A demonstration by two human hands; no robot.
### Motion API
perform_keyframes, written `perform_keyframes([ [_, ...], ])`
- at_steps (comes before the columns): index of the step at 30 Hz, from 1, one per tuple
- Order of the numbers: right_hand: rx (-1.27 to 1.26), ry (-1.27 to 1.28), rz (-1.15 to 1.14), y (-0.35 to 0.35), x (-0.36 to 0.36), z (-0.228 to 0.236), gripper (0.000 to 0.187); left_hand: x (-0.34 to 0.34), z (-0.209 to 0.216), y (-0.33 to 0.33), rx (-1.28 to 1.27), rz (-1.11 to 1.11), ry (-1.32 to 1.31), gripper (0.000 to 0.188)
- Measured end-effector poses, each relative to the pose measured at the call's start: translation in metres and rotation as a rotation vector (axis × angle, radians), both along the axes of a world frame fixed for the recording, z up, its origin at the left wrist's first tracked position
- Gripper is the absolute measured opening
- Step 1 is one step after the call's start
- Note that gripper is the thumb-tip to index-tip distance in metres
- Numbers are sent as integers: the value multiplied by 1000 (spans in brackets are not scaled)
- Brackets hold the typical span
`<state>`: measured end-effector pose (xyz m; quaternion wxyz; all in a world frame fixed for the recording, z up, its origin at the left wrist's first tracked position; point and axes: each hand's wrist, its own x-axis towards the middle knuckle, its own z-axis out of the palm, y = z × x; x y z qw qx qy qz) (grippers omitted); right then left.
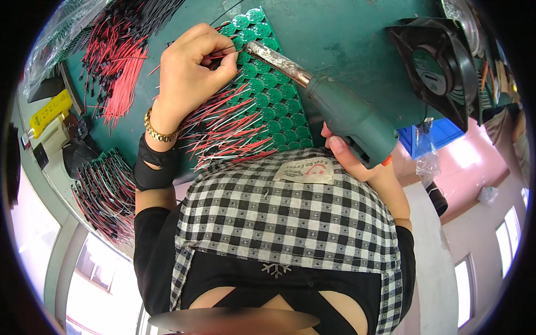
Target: The person solders wires to a circular circuit board using a soldering iron.
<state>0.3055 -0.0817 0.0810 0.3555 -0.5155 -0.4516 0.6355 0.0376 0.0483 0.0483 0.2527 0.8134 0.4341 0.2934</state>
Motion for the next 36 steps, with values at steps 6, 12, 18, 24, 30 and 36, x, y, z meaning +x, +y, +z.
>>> perform_keyframes([
  [6,-39,-60,71,2,2,4,19,-1,-2,-2,-2,15,-10,8],
  [12,-70,-28,-45,-3,-3,8,50,0,-5,0,-9,30,-20,4],
  [18,-103,-49,-83,-7,-3,8,58,-1,-5,-2,23,19,17,8],
  [24,-62,-40,-115,-7,-3,3,59,-6,2,-1,-33,-13,-108,11],
  [30,-83,-38,-80,-7,-1,5,57,-5,1,-2,-24,-75,-39,8],
  [36,-105,-76,30,-5,3,4,48,-5,-1,-1,-9,-68,7,8],
])
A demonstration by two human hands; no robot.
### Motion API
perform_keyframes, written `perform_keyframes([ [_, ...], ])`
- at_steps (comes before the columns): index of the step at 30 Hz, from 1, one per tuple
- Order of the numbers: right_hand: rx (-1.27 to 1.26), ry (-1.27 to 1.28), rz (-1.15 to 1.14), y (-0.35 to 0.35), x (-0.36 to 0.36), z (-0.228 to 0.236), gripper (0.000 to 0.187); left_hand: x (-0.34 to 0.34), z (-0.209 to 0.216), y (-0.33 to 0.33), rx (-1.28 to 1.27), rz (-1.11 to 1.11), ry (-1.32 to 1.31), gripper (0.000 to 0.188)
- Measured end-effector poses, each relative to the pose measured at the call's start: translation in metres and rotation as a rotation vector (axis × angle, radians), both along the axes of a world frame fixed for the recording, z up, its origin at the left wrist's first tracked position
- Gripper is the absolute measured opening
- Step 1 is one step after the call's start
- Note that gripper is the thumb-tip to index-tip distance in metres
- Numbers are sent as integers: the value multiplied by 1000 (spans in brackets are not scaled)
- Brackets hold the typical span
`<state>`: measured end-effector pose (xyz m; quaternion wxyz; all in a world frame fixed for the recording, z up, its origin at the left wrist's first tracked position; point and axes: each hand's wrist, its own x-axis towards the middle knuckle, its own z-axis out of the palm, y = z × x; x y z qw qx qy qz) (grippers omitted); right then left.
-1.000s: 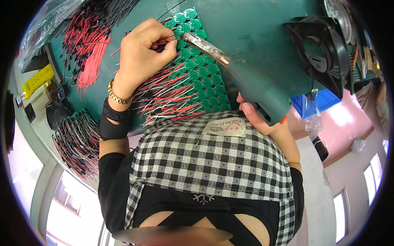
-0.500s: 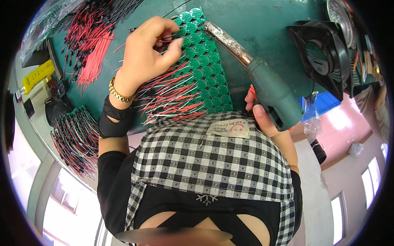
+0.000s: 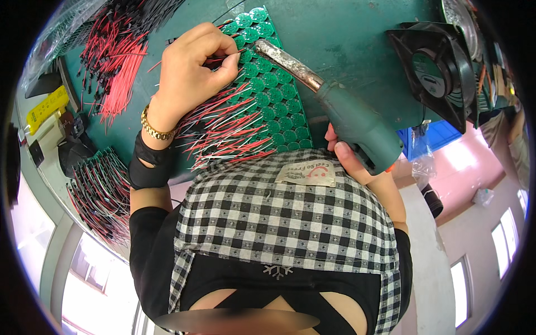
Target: The person solders wires to a circular circuit board using a soldering iron.
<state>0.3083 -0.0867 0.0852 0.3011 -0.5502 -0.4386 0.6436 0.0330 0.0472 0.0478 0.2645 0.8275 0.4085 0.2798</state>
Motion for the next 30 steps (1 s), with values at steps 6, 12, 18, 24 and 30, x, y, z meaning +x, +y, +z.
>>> perform_keyframes([
  [6,91,78,-16,1,-1,-4,23,1,-2,1,22,5,-14,9],
  [12,69,-27,92,4,6,-4,24,2,-5,2,54,14,-22,8],
  [18,27,29,12,1,-2,1,27,0,-5,2,63,16,-20,8],
  [24,49,-37,-83,-1,-7,8,59,0,-7,2,70,20,-22,8],
  [30,125,54,-68,-5,-9,0,30,-1,-4,1,69,26,-19,7],
])
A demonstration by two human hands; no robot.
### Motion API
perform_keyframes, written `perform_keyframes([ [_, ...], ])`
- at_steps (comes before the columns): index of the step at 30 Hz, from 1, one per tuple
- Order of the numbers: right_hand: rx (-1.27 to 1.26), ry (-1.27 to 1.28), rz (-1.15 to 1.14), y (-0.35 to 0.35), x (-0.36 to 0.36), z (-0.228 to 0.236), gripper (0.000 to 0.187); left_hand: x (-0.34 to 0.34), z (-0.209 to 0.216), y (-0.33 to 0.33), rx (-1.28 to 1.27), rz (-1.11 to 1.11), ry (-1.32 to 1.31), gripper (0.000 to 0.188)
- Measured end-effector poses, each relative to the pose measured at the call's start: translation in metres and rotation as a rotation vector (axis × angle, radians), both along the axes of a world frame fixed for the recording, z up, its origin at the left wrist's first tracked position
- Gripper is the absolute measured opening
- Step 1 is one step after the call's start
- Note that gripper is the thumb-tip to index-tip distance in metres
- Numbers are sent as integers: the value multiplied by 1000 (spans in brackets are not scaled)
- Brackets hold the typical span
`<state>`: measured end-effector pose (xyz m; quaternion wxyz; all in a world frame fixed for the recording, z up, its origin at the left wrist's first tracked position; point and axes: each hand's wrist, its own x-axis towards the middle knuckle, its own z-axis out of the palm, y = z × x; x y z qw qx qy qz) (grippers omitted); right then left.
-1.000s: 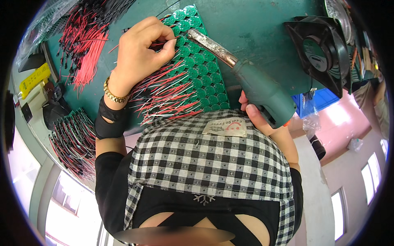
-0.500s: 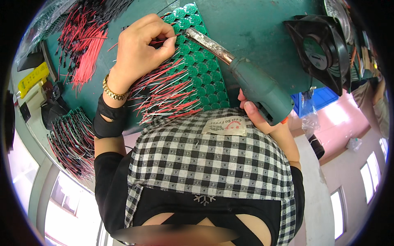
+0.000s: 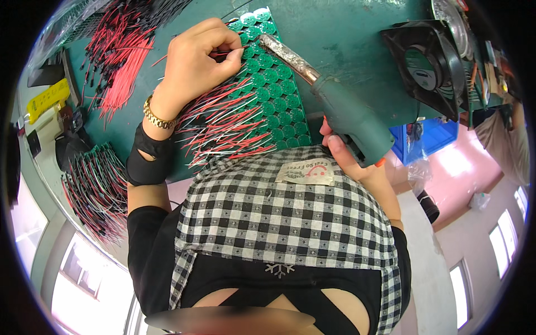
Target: The person solders wires to a circular circuit board using a soldering iron.
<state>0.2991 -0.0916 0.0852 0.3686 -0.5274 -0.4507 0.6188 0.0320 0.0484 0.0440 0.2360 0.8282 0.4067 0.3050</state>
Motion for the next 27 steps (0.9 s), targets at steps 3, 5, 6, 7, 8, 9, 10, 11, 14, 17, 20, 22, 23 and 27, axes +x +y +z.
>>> perform_keyframes([
  [3,15,-37,15,-2,-2,-3,24,0,-1,0,-4,-2,1,6],
  [5,66,-44,35,-3,-2,-5,20,1,-2,-1,-3,12,-20,5],
  [6,70,-44,35,-3,-2,-5,20,1,-2,-1,-7,8,-27,5],
  [7,61,-57,32,-3,-3,-4,19,1,-2,0,-11,3,-34,4],
  [8,51,-68,31,-3,-3,-4,18,1,-1,-1,-9,4,-34,4],
  [9,53,-68,32,-4,-3,-4,18,1,-1,-1,-6,5,-25,4],
  [10,67,-98,40,-5,-3,-5,17,1,0,-1,-5,6,-16,4],
  [11,79,-128,47,-5,-3,-6,16,0,0,-2,-4,7,-17,4],
  [14,97,-149,58,-4,-4,-4,15,-1,1,-2,6,-19,-2,8],
  [17,44,-84,65,-5,-3,-3,22,-1,0,-2,12,-17,-1,8],
  [20,91,-5,-54,-10,-6,-5,30,0,-1,-1,2,7,-29,5],
  [22,112,17,-76,-10,-5,-9,34,-2,1,-1,17,-15,8,6],
  [23,133,38,-103,-10,-5,-10,38,-2,1,-1,21,-14,8,6],
  [27,132,34,-123,-9,-3,-20,53,-1,-2,1,13,-6,10,6],
])
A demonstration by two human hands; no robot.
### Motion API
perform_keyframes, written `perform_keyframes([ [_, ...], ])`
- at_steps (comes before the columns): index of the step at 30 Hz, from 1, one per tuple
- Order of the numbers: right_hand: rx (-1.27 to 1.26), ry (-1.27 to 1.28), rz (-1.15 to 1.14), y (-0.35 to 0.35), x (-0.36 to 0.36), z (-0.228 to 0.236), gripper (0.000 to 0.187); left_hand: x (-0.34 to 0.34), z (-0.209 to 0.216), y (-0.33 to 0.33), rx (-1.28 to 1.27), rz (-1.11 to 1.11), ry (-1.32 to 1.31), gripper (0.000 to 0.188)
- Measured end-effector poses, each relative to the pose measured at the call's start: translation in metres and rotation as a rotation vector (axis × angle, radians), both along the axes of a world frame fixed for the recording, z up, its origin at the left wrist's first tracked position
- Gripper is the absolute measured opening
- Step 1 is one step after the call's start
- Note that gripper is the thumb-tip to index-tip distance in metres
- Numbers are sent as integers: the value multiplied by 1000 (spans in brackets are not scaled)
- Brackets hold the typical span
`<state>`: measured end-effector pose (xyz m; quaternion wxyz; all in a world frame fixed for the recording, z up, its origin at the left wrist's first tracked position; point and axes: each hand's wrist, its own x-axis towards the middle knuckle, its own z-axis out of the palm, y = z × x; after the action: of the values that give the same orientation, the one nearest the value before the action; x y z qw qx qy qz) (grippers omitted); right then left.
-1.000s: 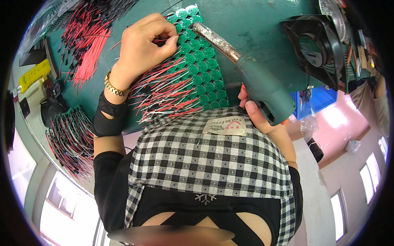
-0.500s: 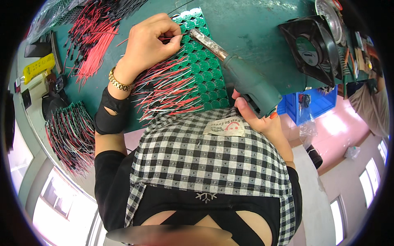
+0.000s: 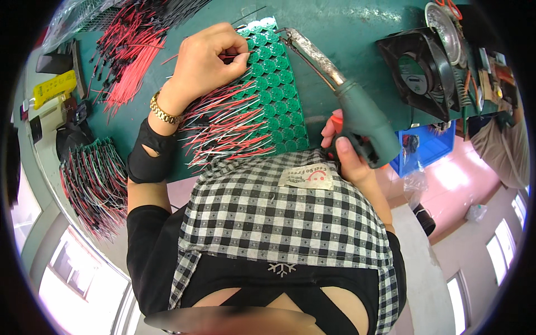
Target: The person solders wires to a circular circuit board using a soldering iron.
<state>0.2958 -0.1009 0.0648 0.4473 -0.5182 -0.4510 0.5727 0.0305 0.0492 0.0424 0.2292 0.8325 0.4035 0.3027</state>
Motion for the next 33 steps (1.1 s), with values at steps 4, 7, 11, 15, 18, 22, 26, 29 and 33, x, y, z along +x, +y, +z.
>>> perform_keyframes([
  [4,52,243,-152,-1,-2,-13,45,0,-2,-2,18,-2,-14,6],
  [7,82,307,-184,3,0,-19,43,1,-2,-2,40,6,20,6],
  [11,128,376,-194,5,0,-26,41,-15,10,2,96,-84,84,6],
  [15,139,389,-140,13,-2,-33,41,-83,24,14,129,176,275,13],
  [18,112,423,-108,19,-7,-45,42,-126,14,16,121,236,428,13],
  [22,126,445,-91,22,-6,-51,41,-140,-6,19,236,287,604,8],
  [26,151,497,-103,24,-6,-58,40,-139,-12,24,308,312,491,7],
  [29,157,527,-117,22,-7,-66,36,-123,-7,23,316,325,255,8],
  [33,116,450,-128,29,-8,-64,32,-72,10,14,67,227,96,3],
])
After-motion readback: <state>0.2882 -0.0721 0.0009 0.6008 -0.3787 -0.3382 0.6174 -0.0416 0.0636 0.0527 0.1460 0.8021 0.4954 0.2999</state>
